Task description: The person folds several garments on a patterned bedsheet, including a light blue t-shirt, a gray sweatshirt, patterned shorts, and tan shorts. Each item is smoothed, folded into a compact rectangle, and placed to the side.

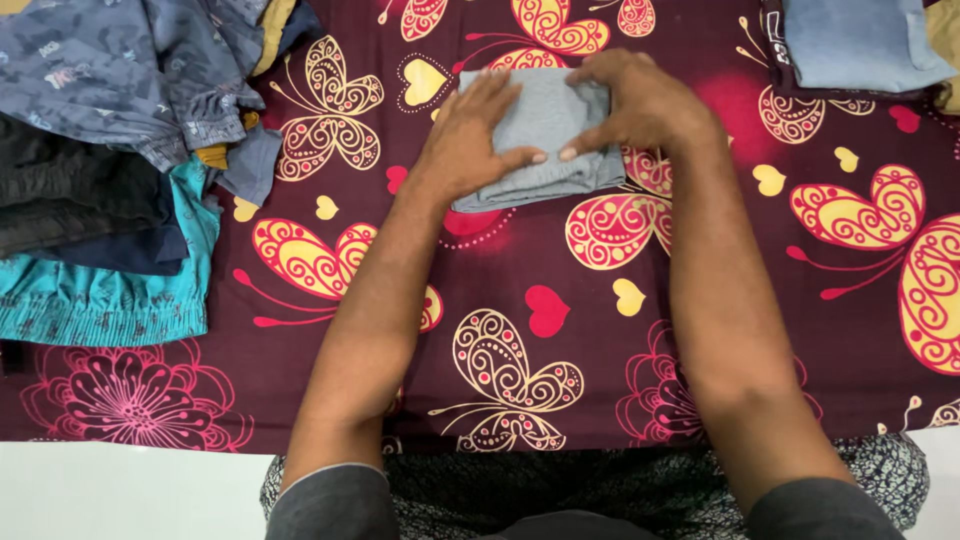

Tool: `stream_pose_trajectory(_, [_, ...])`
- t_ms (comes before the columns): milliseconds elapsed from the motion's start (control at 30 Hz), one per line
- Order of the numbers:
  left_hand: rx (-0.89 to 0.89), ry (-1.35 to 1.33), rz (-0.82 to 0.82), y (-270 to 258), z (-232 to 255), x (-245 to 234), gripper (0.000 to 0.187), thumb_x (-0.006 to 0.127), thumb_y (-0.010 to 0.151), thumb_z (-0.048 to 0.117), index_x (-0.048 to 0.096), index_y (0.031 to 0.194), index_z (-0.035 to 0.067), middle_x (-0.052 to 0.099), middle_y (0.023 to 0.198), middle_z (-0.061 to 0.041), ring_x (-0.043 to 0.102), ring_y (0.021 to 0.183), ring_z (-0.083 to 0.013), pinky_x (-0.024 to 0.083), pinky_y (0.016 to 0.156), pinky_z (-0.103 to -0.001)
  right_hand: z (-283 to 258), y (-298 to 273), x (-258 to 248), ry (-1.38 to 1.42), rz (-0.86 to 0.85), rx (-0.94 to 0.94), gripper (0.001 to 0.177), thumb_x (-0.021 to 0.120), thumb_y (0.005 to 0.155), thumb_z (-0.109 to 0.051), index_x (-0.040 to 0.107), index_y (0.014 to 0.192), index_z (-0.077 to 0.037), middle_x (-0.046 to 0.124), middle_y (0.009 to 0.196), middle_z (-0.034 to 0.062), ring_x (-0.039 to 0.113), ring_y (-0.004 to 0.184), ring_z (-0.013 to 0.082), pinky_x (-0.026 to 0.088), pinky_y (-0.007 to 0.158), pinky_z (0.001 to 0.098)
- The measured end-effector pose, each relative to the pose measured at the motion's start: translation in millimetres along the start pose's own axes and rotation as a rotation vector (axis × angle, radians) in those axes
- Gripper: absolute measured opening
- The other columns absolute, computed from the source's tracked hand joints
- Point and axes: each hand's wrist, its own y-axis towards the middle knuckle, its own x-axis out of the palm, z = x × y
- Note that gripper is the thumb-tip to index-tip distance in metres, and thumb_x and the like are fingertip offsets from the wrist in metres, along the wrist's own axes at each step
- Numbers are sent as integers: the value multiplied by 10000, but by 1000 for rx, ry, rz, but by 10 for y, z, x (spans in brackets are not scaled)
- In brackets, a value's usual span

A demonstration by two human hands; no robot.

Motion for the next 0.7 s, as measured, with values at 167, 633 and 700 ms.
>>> stream_pose_trajectory(167, [-135,153,-93,5,62,-58,1200,777,703,817,408,1558,61,265,1651,-202,189,1542,-418,192,1201,-613,81,-8,1,-118,-122,53,1186,968,498,-447,468,1551,-232,294,1665,146,236,1545,322,306,1199,486])
stream_pose_trajectory(633, [-380,-33,193,-6,94,-163,1211,921,674,619,381,1534,-40,553,1411,-247,523,1345,-397,452,1098,-482,-37,44,-35,160,3,285,765,1001,689,-364,687,1255,44,737,1136,194,707,997,263,551,900,379])
stream_pose_trajectory(700, [-411,-25,194,18,78,-152,1198,936,664,576,381,1512,-64,564,1372,-259,546,1301,-402,471,1057,-481,-26,62,4,283,-37,314,613,950,702,-290,741,1184,26,770,1099,166,727,971,236,557,892,367])
